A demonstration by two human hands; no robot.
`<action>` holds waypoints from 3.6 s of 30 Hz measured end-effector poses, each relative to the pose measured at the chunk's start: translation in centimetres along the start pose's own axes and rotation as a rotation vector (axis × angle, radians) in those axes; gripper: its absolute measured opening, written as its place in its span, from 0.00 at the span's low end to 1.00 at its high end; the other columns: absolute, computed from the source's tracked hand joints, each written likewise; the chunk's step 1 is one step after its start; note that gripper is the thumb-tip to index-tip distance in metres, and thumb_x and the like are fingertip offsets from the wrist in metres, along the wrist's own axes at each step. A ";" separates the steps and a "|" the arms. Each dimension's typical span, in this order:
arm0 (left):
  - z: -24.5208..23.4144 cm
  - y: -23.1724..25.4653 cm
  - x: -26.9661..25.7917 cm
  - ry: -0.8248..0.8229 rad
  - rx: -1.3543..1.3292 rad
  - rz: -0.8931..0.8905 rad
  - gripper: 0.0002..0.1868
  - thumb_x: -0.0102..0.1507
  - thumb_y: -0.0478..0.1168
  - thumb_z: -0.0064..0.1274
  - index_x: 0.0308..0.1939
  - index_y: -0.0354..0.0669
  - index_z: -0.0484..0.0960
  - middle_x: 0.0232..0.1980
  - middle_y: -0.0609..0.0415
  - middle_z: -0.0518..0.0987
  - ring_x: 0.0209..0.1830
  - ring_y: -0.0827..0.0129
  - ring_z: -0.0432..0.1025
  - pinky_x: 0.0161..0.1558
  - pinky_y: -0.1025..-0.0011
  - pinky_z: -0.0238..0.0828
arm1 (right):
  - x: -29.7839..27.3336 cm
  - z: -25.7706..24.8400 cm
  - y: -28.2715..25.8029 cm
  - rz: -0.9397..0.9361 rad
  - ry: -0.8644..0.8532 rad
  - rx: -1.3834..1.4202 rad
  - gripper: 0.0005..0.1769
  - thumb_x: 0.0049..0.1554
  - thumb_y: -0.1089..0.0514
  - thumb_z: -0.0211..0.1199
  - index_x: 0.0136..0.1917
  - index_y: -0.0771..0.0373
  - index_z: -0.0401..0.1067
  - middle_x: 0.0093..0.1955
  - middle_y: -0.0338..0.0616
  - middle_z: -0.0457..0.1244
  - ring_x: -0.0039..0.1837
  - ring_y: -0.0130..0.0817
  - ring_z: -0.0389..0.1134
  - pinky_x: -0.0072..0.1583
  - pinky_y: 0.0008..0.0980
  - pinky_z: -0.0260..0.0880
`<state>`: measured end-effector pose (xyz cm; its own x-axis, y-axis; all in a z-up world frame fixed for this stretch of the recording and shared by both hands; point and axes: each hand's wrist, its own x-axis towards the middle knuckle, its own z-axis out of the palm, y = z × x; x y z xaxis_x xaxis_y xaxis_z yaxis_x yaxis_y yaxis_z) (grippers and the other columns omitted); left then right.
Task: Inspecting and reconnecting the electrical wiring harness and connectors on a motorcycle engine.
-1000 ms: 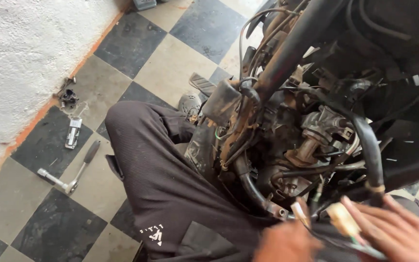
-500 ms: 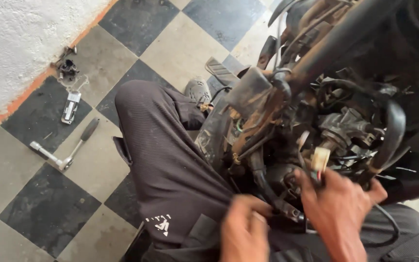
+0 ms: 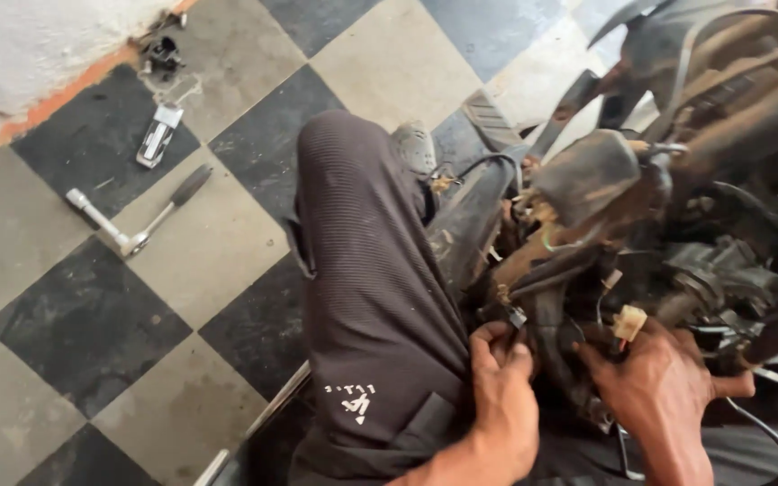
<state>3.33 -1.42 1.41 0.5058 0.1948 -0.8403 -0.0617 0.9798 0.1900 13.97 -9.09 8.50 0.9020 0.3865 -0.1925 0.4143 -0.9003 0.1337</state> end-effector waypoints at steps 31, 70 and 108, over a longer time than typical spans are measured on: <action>0.3 1.4 6.0 -0.012 0.683 0.066 0.54 0.62 0.32 0.54 0.80 0.45 0.30 0.75 0.36 0.60 0.71 0.54 0.63 0.68 0.63 0.58 | 0.9 0.1 -1.0 0.144 -0.220 -0.138 0.24 0.49 0.35 0.73 0.55 0.44 0.85 0.49 0.49 0.73 0.52 0.52 0.74 0.56 0.49 0.72; -0.1 0.9 5.1 -0.194 -0.036 -0.447 0.20 0.70 0.52 0.37 0.51 0.45 0.78 0.48 0.55 0.81 0.45 0.65 0.75 0.46 0.60 0.73 | 1.5 -1.6 -5.5 0.122 -0.186 -0.243 0.20 0.43 0.46 0.73 0.49 0.54 0.82 0.64 0.47 0.63 0.70 0.53 0.59 0.65 0.72 0.54; -0.1 0.3 3.7 -0.251 -0.169 -0.462 0.32 0.67 0.65 0.28 0.66 0.58 0.74 0.60 0.58 0.80 0.60 0.61 0.72 0.64 0.57 0.65 | 1.0 -3.2 -3.5 -0.073 -0.369 -0.225 0.09 0.51 0.55 0.61 0.42 0.44 0.81 0.49 0.31 0.67 0.66 0.40 0.59 0.59 0.80 0.50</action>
<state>5.05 -0.37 -1.67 0.7011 -0.2537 -0.6664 0.0887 0.9583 -0.2715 13.83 -4.88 10.90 0.7828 0.3129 -0.5380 0.5280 -0.7914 0.3081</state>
